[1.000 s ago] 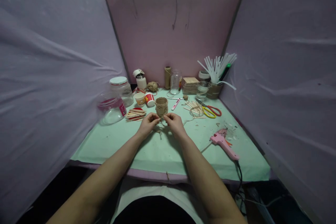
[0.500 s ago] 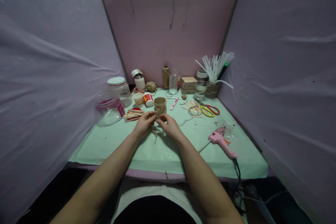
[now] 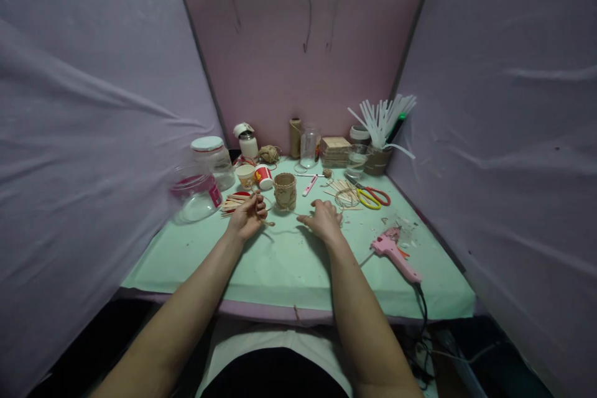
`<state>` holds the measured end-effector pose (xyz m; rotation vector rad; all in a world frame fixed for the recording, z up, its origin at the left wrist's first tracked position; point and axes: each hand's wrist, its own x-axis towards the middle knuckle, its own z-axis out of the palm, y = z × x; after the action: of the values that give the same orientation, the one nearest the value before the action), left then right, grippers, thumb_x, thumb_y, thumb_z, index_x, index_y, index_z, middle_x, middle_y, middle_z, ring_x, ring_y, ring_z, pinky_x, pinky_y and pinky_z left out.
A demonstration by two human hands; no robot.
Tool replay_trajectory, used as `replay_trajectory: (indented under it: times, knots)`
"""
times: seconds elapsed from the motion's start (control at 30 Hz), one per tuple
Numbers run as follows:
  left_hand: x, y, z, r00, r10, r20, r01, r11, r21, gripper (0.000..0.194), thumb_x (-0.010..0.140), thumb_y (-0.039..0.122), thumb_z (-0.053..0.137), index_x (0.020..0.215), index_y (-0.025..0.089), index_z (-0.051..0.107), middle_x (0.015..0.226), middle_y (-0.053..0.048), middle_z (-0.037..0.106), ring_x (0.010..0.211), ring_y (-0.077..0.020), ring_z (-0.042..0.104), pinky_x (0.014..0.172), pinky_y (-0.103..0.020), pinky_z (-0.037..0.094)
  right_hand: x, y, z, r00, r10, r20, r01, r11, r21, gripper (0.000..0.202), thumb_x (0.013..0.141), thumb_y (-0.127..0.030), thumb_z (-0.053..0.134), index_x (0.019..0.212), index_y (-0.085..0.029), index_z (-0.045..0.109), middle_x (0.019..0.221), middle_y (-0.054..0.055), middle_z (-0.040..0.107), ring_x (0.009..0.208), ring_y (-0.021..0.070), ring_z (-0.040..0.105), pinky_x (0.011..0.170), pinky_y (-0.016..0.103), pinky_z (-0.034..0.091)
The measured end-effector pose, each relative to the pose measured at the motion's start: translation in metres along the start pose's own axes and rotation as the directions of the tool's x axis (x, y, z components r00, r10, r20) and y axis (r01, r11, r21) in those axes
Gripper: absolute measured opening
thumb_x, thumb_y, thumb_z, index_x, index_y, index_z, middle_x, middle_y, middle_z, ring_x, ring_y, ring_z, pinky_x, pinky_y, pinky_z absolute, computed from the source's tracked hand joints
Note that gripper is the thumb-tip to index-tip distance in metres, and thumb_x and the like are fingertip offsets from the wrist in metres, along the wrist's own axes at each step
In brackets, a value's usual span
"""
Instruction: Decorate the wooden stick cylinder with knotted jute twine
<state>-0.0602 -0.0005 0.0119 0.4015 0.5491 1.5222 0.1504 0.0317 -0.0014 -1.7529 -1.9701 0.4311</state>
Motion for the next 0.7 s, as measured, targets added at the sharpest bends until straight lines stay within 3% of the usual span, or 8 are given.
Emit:
replay_trajectory:
  times: [0.1, 0.23, 0.37, 0.5, 0.57, 0.7]
  knots:
    - [0.0, -0.004, 0.002, 0.998, -0.055, -0.006, 0.055, 0.998, -0.009, 0.012, 0.08, 0.007, 0.056, 0.09, 0.013, 0.06, 0.075, -0.002, 0.055, 0.059, -0.0052, 0.051, 0.048, -0.013, 0.039, -0.002, -0.003, 0.003, 0.983, -0.143, 0.119, 0.14, 0.99, 0.026, 0.043, 0.069, -0.043, 0.072, 0.104, -0.021, 0.062, 0.101, 0.009, 0.06, 0.099, 0.026, 0.053, 0.079, 0.034, 0.032]
    - [0.0, -0.002, 0.005, 0.996, -0.082, -0.036, 0.079, 0.994, -0.08, 0.013, 0.083, 0.005, 0.048, 0.088, 0.01, 0.059, 0.075, -0.004, 0.055, 0.06, -0.0044, 0.052, 0.05, -0.011, 0.043, -0.005, -0.008, 0.004, 0.975, -0.189, 0.119, 0.187, 0.982, 0.03, 0.03, 0.072, -0.037, 0.072, 0.096, -0.02, 0.064, 0.088, 0.006, 0.065, 0.087, 0.0221, 0.057, 0.074, 0.031, 0.031]
    - [0.004, 0.008, -0.001, 0.992, -0.004, -0.13, -0.018, 0.986, -0.167, 0.017, 0.087, 0.004, 0.042, 0.087, 0.01, 0.058, 0.074, -0.003, 0.054, 0.057, -0.0024, 0.049, 0.05, -0.01, 0.042, -0.004, -0.009, 0.004, 0.972, -0.214, 0.095, 0.204, 0.973, 0.104, 0.023, 0.076, -0.036, 0.067, 0.093, -0.021, 0.066, 0.076, 0.003, 0.066, 0.074, 0.0185, 0.057, 0.066, 0.028, 0.031]
    - [0.008, 0.021, -0.011, 0.966, 0.125, -0.224, -0.169, 0.968, -0.187, 0.019, 0.089, 0.005, 0.041, 0.082, 0.013, 0.056, 0.07, -0.001, 0.053, 0.051, -0.0016, 0.044, 0.046, -0.01, 0.037, -0.001, -0.007, 0.004, 0.979, -0.202, 0.025, 0.192, 0.957, 0.219, 0.021, 0.075, -0.038, 0.065, 0.086, -0.021, 0.067, 0.069, 0.002, 0.062, 0.065, 0.0167, 0.053, 0.06, 0.027, 0.032]
    - [0.008, 0.026, -0.015, 0.953, 0.146, -0.267, -0.191, 0.97, -0.152, 0.018, 0.09, 0.006, 0.042, 0.081, 0.014, 0.056, 0.066, 0.001, 0.051, 0.047, -0.0019, 0.04, 0.042, -0.011, 0.033, 0.002, -0.003, 0.003, 0.982, -0.186, -0.038, 0.189, 0.943, 0.274, 0.021, 0.076, -0.039, 0.06, 0.084, -0.02, 0.066, 0.066, 0.001, 0.06, 0.063, 0.0167, 0.052, 0.06, 0.027, 0.033]
    - [0.006, 0.026, -0.012, 0.955, 0.179, -0.234, -0.21, 0.971, -0.113, 0.015, 0.088, 0.006, 0.046, 0.081, 0.014, 0.057, 0.065, 0.001, 0.051, 0.049, -0.0017, 0.043, 0.044, -0.011, 0.034, 0.005, 0.003, -0.001, 0.977, -0.083, -0.197, 0.125, 0.969, 0.212, 0.022, 0.077, -0.026, 0.05, 0.091, -0.018, 0.064, 0.084, 0.008, 0.062, 0.082, 0.0227, 0.055, 0.075, 0.033, 0.037]
